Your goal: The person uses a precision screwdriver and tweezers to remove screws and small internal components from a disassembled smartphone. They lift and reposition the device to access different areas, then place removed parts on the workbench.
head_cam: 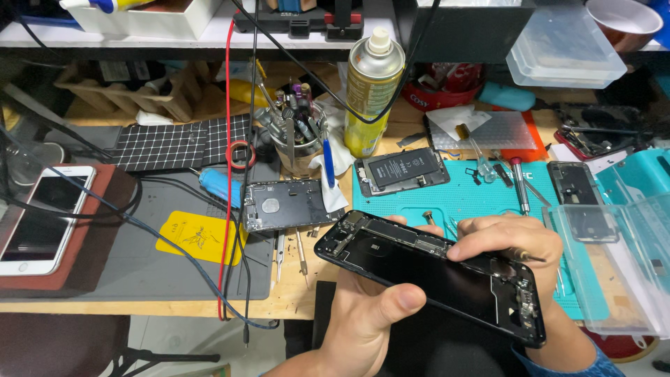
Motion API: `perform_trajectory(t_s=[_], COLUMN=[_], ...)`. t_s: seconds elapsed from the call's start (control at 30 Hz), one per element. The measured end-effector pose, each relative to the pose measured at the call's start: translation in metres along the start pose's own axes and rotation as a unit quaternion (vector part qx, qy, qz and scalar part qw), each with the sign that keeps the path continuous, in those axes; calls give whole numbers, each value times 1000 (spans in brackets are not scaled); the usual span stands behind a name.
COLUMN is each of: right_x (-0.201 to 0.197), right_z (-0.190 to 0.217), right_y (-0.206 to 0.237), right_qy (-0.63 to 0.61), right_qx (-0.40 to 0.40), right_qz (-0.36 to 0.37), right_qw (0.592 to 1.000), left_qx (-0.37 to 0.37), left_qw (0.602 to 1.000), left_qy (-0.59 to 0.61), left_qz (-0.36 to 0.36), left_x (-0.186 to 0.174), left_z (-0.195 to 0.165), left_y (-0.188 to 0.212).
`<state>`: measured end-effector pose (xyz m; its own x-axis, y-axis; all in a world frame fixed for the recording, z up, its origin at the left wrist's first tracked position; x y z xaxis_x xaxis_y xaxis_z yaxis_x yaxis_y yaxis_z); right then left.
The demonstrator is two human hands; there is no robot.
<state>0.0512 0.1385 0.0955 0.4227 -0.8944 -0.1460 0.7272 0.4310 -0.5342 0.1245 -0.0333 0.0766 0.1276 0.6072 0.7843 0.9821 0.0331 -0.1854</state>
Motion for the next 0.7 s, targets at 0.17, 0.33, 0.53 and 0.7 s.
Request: perform_trajectory(t_s=[0.17, 0.33, 0.53, 0.7], right_x=[-2, -3, -3, -3], right_z=[0, -4, -3, -3], right_y=[0, 2, 4, 1], right_qy=[13, 20, 66, 37], right_qx=[-3, 36, 24, 33], right_qz=[-3, -30, -34, -34], right_qw=[1000, 999, 997, 998], left_qx=[5, -4, -6, -20], left_qw=[1000, 1000, 1000, 999], left_qy=[2, 1, 6, 4], left_qz=[2, 5, 7, 30], left_x=[1, 1, 1, 3], left_z=[-1, -2, -3, -6], left_y=[-1, 1, 1, -2])
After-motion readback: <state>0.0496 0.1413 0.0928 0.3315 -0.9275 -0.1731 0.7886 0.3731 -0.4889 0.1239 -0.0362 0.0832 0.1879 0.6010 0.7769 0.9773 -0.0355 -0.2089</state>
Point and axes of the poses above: each hand's wrist, its own y-axis away from the middle knuckle, its own x-axis out of the palm, z = x × y, the point moved 4 cm from there along -y, towards the middle knuckle, and after that the axes turned 8 degrees about x, right-handed, at the moved point
